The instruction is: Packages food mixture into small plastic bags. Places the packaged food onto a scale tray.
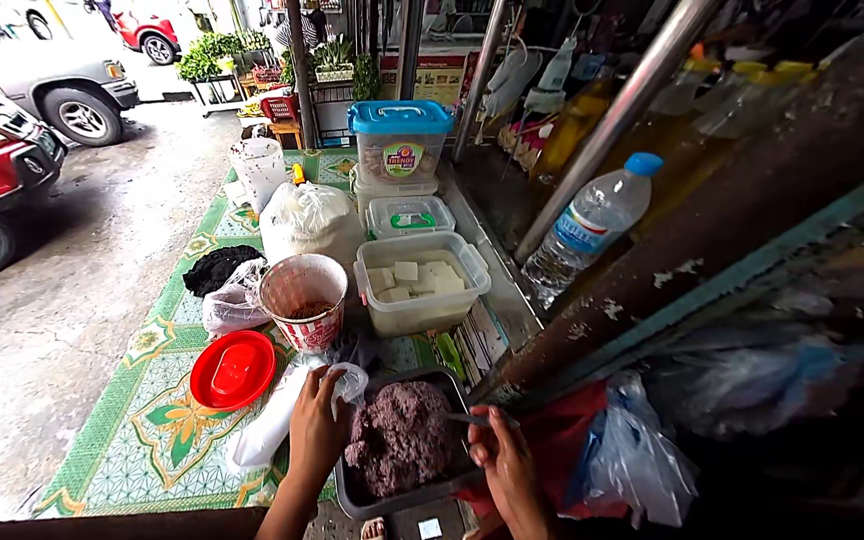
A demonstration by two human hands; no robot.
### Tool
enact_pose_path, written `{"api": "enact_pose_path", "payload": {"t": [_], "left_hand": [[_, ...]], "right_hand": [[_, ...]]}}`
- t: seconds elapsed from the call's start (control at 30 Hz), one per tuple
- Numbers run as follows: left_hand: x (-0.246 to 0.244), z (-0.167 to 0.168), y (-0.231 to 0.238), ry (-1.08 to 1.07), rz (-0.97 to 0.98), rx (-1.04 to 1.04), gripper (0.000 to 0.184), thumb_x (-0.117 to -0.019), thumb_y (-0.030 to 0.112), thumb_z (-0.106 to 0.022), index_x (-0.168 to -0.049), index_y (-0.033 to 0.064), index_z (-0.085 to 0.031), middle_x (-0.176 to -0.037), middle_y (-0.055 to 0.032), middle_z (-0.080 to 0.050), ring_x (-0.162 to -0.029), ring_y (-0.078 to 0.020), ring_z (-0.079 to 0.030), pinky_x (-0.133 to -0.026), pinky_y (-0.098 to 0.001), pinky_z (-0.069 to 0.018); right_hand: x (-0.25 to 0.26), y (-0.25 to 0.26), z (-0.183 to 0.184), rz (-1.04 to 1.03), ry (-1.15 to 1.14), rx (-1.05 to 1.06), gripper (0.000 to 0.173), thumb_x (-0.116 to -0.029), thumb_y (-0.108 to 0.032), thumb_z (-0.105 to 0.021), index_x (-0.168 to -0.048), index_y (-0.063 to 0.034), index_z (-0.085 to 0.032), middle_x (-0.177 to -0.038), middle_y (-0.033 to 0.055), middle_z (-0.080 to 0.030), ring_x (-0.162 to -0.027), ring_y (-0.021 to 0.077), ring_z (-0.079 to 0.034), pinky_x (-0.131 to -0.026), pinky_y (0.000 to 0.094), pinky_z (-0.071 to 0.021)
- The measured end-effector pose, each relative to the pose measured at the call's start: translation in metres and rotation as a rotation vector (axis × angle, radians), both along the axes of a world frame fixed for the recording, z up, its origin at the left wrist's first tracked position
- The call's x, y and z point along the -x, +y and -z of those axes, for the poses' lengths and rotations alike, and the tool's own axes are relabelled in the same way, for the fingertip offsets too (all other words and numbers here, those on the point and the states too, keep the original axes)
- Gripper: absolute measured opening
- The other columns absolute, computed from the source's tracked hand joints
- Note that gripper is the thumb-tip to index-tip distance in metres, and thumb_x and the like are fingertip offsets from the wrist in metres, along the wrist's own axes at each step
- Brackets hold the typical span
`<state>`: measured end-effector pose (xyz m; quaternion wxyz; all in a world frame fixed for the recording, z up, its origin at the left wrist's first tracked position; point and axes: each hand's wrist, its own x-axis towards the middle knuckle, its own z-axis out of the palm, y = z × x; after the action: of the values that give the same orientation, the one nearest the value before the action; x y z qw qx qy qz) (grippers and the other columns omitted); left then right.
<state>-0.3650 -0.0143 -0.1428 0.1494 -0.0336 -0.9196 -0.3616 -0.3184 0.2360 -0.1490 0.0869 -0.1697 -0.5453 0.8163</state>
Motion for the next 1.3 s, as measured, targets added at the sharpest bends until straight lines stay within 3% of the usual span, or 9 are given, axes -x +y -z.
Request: {"api": "enact_pose_path", "payload": {"t": [0.13, 0.3, 0.5, 0.67, 0.8, 0.87, 0.93, 1.1, 1.3], "left_hand": [[0.000, -0.009, 0.019, -0.154, 0.068, 0.001, 0.040, -0.0869, 0.000, -0.064, -0.127, 0.0022, -0.069, -0.132, -0.0256, -0.062, -0.116, -0.0472, -0.061, -0.093, -0.0631, -0.0488], [-0.003, -0.017, 0.040, -0.261, 0.170, -0.048, 0.045, -0.0862, 0.000, -0.064, -0.132, 0.0008, -0.063, -0.137, -0.0249, -0.058, -0.120, -0.0402, -0.061, -0.097, -0.0541, -0.0520], [-0.007, -0.023, 0.055, -0.302, 0.218, -0.092, 0.050, -0.0859, 0.000, -0.067, -0.136, 0.0003, -0.059, -0.141, -0.0257, -0.053, -0.123, -0.0373, -0.060, -0.100, -0.0473, -0.0524], [-0.003, -0.023, 0.048, -0.339, 0.127, -0.069, 0.051, -0.0866, -0.002, -0.066, -0.137, 0.0005, -0.059, -0.147, -0.0280, -0.048, -0.123, -0.0423, -0.060, -0.097, -0.0530, -0.0533], [0.001, -0.026, 0.027, -0.278, 0.026, -0.059, 0.047, -0.0865, -0.003, -0.065, -0.134, -0.0006, -0.061, -0.145, -0.0285, -0.049, -0.124, -0.0437, -0.059, -0.097, -0.0550, -0.0528], [0.001, -0.026, 0.019, -0.231, 0.011, -0.062, 0.046, -0.0856, -0.004, -0.066, -0.131, -0.0016, -0.062, -0.143, -0.0287, -0.051, -0.125, -0.0425, -0.058, -0.098, -0.0539, -0.0523], [0.000, -0.026, 0.015, -0.188, 0.010, -0.068, 0.044, -0.0847, -0.005, -0.066, -0.129, -0.0022, -0.063, -0.140, -0.0288, -0.053, -0.124, -0.0415, -0.058, -0.097, -0.0529, -0.0524], [-0.003, -0.027, 0.000, -0.188, -0.029, -0.075, 0.046, -0.0860, -0.005, -0.065, -0.132, -0.0010, -0.062, -0.141, -0.0282, -0.052, -0.124, -0.0417, -0.058, -0.096, -0.0544, -0.0523], [-0.003, -0.032, -0.010, -0.166, -0.038, -0.067, 0.046, -0.0869, -0.004, -0.064, -0.133, -0.0005, -0.061, -0.141, -0.0267, -0.053, -0.124, -0.0411, -0.058, -0.095, -0.0546, -0.0521]], "right_hand": [[0.003, -0.003, -0.018, 0.025, 0.060, 0.033, 0.043, -0.1123, -0.015, -0.024, -0.102, -0.0024, -0.064, -0.061, -0.0036, -0.065, -0.044, -0.0011, -0.054, -0.043, 0.0128, -0.0443], [0.007, -0.005, -0.020, 0.024, 0.085, 0.034, 0.042, -0.1120, -0.014, -0.025, -0.103, -0.0018, -0.064, -0.064, -0.0031, -0.066, -0.046, -0.0006, -0.055, -0.044, 0.0128, -0.0455], [0.008, 0.004, -0.011, 0.039, 0.184, -0.166, 0.036, -0.1102, -0.011, -0.029, -0.104, -0.0011, -0.063, -0.064, -0.0048, -0.067, -0.048, -0.0001, -0.058, -0.046, 0.0145, -0.0490], [0.004, 0.013, -0.019, 0.075, 0.261, -0.260, 0.034, -0.1095, -0.010, -0.031, -0.104, -0.0031, -0.064, -0.066, -0.0075, -0.067, -0.050, -0.0013, -0.059, -0.047, 0.0136, -0.0501], [-0.012, 0.019, -0.003, -0.008, 0.399, -0.700, 0.029, -0.1067, -0.011, -0.041, -0.107, 0.0042, -0.065, -0.075, -0.0058, -0.068, -0.058, -0.0038, -0.059, -0.057, 0.0140, -0.0523], [-0.023, 0.021, 0.020, -0.192, 0.455, -1.010, 0.028, -0.1026, -0.010, -0.050, -0.110, 0.0060, -0.071, -0.087, 0.0101, -0.073, -0.069, 0.0129, -0.069, -0.067, 0.0284, -0.0596], [-0.031, 0.023, 0.041, -0.285, 0.538, -1.156, 0.025, -0.1019, -0.014, -0.056, -0.110, 0.0005, -0.075, -0.096, 0.0140, -0.076, -0.081, 0.0188, -0.075, -0.077, 0.0301, -0.0617], [-0.039, 0.027, 0.036, -0.144, 0.554, -1.014, 0.034, -0.1078, -0.025, -0.050, -0.113, 0.0001, -0.072, -0.096, 0.0098, -0.075, -0.085, 0.0047, -0.072, -0.083, 0.0177, -0.0582], [-0.047, 0.017, 0.054, -0.185, 0.562, -0.999, 0.032, -0.1073, -0.024, -0.051, -0.113, -0.0001, -0.072, -0.096, 0.0107, -0.075, -0.083, 0.0050, -0.072, -0.082, 0.0170, -0.0581]]}}
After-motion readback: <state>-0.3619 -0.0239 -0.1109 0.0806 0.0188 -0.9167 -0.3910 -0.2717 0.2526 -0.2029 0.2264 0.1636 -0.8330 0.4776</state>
